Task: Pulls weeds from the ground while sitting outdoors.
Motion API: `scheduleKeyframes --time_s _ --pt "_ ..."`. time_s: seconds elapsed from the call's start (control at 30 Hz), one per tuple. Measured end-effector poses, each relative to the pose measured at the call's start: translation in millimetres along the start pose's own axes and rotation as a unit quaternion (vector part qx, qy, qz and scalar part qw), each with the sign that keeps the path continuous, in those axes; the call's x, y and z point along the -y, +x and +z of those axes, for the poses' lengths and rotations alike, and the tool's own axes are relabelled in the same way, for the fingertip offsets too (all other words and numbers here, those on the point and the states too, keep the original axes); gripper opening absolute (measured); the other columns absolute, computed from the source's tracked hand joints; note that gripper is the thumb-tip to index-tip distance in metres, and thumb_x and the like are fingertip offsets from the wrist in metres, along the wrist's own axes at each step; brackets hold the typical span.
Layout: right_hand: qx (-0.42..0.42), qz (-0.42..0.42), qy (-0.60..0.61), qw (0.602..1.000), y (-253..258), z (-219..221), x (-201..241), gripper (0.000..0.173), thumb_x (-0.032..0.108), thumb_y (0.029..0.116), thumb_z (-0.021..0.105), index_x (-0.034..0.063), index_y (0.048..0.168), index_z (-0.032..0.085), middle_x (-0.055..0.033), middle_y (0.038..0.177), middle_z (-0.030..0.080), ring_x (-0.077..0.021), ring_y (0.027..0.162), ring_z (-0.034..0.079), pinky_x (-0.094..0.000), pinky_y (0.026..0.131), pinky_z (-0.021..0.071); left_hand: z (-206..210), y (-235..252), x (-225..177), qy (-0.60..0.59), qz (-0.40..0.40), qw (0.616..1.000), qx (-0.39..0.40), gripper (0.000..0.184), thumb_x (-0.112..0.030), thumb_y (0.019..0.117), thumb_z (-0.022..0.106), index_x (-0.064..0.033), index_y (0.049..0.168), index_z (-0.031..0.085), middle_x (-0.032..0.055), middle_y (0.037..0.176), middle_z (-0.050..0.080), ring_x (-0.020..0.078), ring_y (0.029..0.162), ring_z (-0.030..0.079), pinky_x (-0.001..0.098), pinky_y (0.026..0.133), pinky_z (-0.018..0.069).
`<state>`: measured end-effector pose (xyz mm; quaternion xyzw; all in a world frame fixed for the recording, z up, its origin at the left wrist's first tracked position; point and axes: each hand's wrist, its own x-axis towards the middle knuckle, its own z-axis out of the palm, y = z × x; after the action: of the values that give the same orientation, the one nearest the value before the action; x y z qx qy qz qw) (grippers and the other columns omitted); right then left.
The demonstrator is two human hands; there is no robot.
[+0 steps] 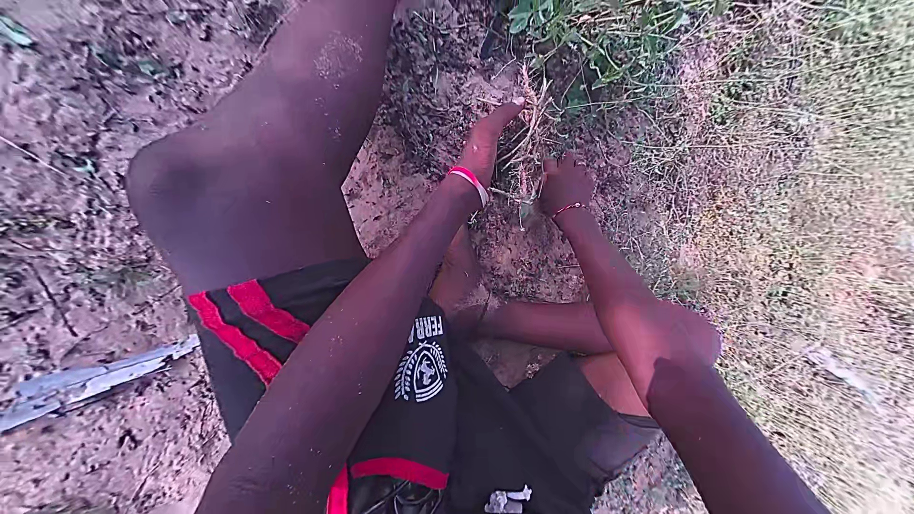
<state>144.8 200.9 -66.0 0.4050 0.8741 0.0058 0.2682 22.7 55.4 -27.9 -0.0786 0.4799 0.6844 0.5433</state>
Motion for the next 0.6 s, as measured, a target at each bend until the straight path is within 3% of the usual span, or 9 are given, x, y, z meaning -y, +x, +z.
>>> scheduleKeyframes --time_s 0.1,0.23,0.33,0.47,0.6 --pt "0.037 0.001 -0.055 0.998 13.0 0.8 -14.0 0.050 0.035 0.1079 0.044 0.0161 0.154 0.048 -0.0345 0.155 0.040 -0.0574 0.134 0.047 -0.0758 0.099 0.0391 -0.8 0.5 0.1 0.007 -0.011 1.000 0.002 0.054 -0.048 0.1020 0.050 -0.0167 0.147 0.048 0.0099 0.151 0.046 0.0247 0.141 0.042 0.0564 0.110 0.0387" --pt "0.099 0.034 -0.098 0.990 18.1 -7.8 -0.1 0.056 0.029 0.1048 0.049 0.0079 0.156 0.040 -0.0344 0.131 0.061 -0.0557 0.119 0.060 -0.0727 0.090 0.0462 -2.3 1.9 1.4 -0.007 -0.008 1.000 0.002 0.052 -0.045 0.1028 0.050 -0.0162 0.146 0.049 0.0093 0.150 0.047 0.0232 0.140 0.043 0.0542 0.110 0.0399" --pt "0.127 0.069 -0.091 0.985 30.1 -10.9 5.1 0.057 0.032 0.1017 0.055 0.0027 0.150 0.046 -0.0320 0.130 0.062 -0.0526 0.118 0.062 -0.0726 0.088 0.0481 -1.0 -1.9 -2.7 0.003 0.001 1.000 -0.001 0.051 -0.043 0.1049 0.049 -0.0126 0.147 0.049 0.0111 0.154 0.043 0.0248 0.144 0.037 0.0558 0.113 0.0347" --pt "0.133 0.093 -0.024 0.986 33.4 -15.1 2.2 0.050 0.039 0.1077 0.042 0.0048 0.142 0.056 -0.0279 0.134 0.063 -0.0479 0.124 0.060 -0.0700 0.093 0.0473 -0.6 -4.1 -6.9 0.001 -0.010 1.000 -0.008 0.055 -0.044 0.1050 0.050 -0.0104 0.148 0.047 0.0135 0.156 0.040 0.0270 0.146 0.035 0.0575 0.114 0.0333" --pt "0.094 0.098 0.021 0.991 30.5 -4.8 -2.4 0.049 0.041 0.1069 0.044 0.0024 0.128 0.065 -0.0272 0.129 0.065 -0.0464 0.122 0.062 -0.0689 0.092 0.0483 -0.7 -2.0 -6.4 -0.004 0.002 1.000 0.002 0.052 -0.042 0.1050 0.050 -0.0096 0.146 0.050 0.0135 0.155 0.042 0.0264 0.145 0.036 0.0568 0.114 0.0336"
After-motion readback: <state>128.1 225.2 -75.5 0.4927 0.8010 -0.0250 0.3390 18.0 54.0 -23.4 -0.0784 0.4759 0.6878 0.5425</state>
